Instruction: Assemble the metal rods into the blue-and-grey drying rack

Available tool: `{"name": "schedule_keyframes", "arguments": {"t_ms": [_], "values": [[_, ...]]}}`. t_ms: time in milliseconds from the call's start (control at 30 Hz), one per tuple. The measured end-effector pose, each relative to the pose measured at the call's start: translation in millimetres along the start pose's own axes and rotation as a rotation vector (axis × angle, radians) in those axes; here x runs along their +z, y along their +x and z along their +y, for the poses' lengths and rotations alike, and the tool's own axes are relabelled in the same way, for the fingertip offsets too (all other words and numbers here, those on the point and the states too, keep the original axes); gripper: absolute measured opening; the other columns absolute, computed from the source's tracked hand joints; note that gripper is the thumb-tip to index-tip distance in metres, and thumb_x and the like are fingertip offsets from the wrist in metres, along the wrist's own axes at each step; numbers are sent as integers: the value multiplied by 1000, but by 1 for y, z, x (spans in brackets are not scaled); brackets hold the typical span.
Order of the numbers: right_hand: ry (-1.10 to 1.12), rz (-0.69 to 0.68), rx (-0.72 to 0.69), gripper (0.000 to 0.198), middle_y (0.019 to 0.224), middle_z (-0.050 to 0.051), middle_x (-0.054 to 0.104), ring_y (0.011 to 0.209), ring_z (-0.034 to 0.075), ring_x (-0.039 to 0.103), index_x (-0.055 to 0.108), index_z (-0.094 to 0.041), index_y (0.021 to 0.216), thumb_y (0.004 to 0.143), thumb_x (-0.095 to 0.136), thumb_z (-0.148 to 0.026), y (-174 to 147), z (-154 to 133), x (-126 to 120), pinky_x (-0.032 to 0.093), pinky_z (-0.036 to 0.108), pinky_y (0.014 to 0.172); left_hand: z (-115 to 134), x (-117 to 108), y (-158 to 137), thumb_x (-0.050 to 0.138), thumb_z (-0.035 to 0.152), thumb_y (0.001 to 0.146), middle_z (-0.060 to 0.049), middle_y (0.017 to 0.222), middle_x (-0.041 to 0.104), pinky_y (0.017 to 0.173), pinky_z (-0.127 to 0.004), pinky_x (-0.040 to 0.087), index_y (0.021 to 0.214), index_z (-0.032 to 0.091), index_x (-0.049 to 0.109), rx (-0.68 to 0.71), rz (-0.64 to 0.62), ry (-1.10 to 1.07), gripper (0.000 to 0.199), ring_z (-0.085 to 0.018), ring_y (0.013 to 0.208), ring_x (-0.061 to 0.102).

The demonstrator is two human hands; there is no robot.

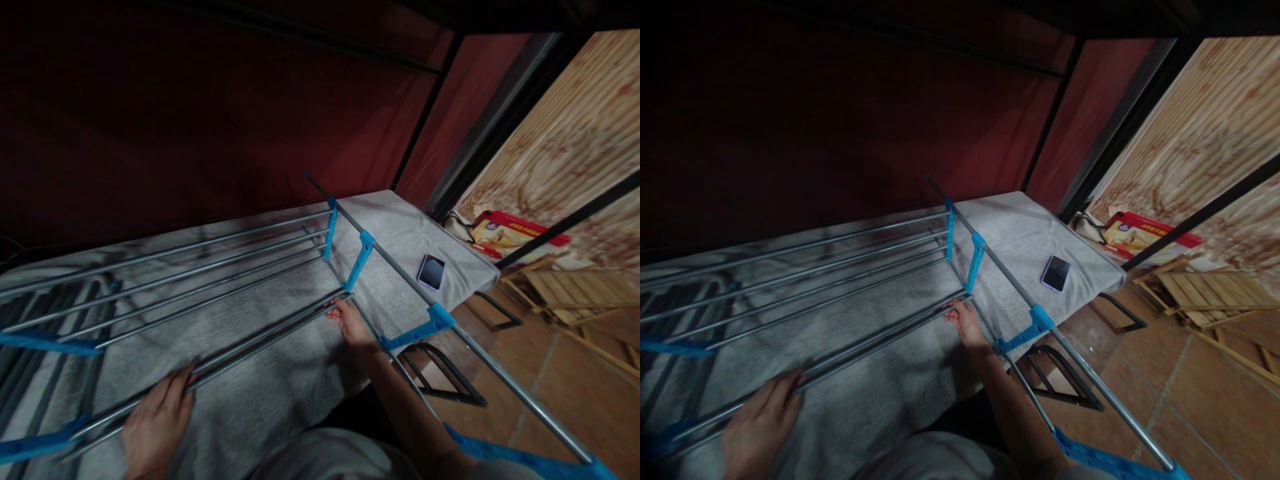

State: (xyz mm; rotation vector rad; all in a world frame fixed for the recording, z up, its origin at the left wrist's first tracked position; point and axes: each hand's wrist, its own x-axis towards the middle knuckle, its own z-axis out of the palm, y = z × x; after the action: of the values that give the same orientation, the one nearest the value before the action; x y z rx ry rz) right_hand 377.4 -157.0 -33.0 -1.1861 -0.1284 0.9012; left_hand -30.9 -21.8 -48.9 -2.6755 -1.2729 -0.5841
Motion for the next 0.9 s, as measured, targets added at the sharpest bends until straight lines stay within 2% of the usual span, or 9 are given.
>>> {"name": "schedule_keyframes", "arguments": {"t_ms": [233,400,700,900], "values": [[-5,-2,-4,34,77,1,69,67,18,60,65,-27,77,70,87,-52,3,2,-1,54,38,70,0,0,0,34,38,106,-15,120,74,87,-40,53,132,13,66,-9,-9,18,48,-29,101,70],[-5,6,-8,35,75,0,67,67,17,60,63,-26,79,73,87,-52,1,2,0,55,37,71,1,-1,1,39,35,103,-14,121,74,88,-41,54,136,17,65,-18,-25,-13,46,-29,103,70],[-17,8,-30,42,72,-3,64,68,20,63,60,-30,80,70,88,-60,-3,2,0,57,39,72,2,2,0,38,32,106,-15,122,74,88,-39,53,132,10,67,35,4,71,45,-29,105,70],[-30,21,-40,44,72,-2,64,70,18,63,63,-26,81,72,88,-60,-2,3,0,55,37,75,2,0,-3,37,31,106,-16,125,73,92,-39,53,134,10,66,40,-13,74,46,-29,109,70]]}}
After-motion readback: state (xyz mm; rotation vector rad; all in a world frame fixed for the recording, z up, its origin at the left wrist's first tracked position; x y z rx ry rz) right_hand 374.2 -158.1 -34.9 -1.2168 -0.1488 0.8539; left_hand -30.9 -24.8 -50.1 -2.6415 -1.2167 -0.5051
